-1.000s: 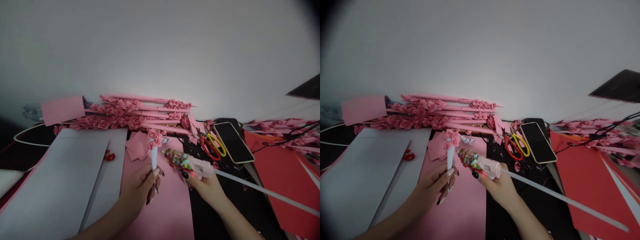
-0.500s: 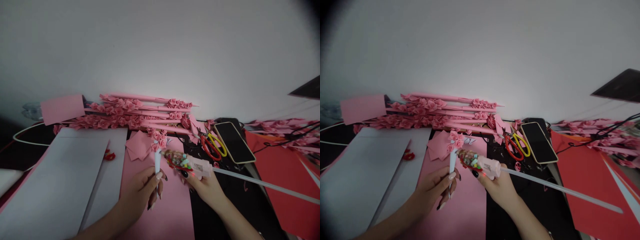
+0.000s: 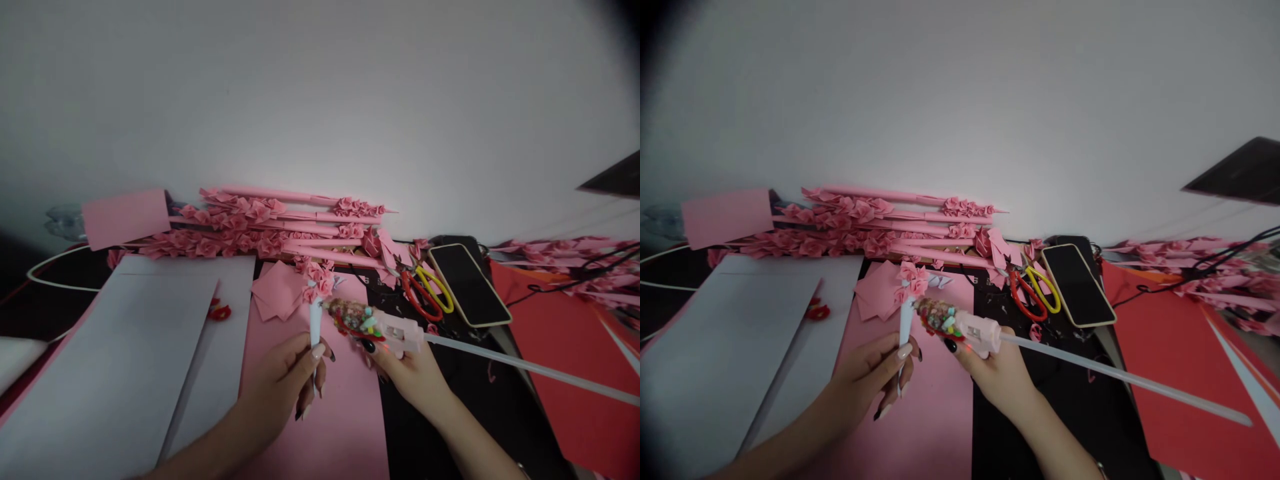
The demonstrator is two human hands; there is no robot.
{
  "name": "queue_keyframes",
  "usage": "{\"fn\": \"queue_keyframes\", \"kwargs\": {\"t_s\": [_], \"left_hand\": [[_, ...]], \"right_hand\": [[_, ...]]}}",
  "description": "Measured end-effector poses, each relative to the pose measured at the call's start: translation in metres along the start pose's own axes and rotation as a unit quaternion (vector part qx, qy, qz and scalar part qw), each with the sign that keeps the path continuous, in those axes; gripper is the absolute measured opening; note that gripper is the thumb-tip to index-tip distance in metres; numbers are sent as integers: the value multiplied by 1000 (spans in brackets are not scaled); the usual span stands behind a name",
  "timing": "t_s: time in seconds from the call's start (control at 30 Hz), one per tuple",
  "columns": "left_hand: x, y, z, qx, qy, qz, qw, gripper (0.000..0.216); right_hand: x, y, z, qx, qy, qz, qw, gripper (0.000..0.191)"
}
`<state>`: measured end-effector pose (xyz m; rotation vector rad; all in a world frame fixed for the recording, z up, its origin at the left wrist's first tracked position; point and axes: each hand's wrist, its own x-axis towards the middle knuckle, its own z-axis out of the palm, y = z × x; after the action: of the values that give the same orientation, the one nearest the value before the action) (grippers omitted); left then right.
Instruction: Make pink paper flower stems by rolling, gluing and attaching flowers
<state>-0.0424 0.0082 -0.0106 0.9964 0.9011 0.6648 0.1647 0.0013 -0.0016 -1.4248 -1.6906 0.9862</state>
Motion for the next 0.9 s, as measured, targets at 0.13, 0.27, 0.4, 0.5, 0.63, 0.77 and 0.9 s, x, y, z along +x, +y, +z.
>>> {"fn": "queue_keyframes", "kwargs": {"t_s": [0.13, 0.27, 0.4, 0.5, 0.63, 0.77, 0.9], "left_hand": [[1, -1, 0, 2, 1, 0, 1000, 32], [1, -5, -1, -6, 5, -1, 1000, 31], [1, -5, -2, 2, 12, 2, 1000, 32], [1, -1, -4, -2, 42, 15, 999, 33], [1, 6, -8, -49, 128, 47, 989, 33], [2, 9, -9, -83, 189, 65, 976, 28], [3, 9, -10, -98, 208, 78, 970, 27]], "right_hand": [[1, -1, 0, -14, 3, -8, 1000, 28], [2, -5, -1, -28, -5, -19, 999, 24], [3, -9, -4, -79, 5, -21, 997, 20], [3, -11, -8, -140, 45, -15, 989, 11], [6, -9, -16, -211, 99, -14, 972, 19], [10, 1, -23, -288, 137, 5, 948, 38], [14, 17, -25, -340, 148, -7, 929, 44]]}}
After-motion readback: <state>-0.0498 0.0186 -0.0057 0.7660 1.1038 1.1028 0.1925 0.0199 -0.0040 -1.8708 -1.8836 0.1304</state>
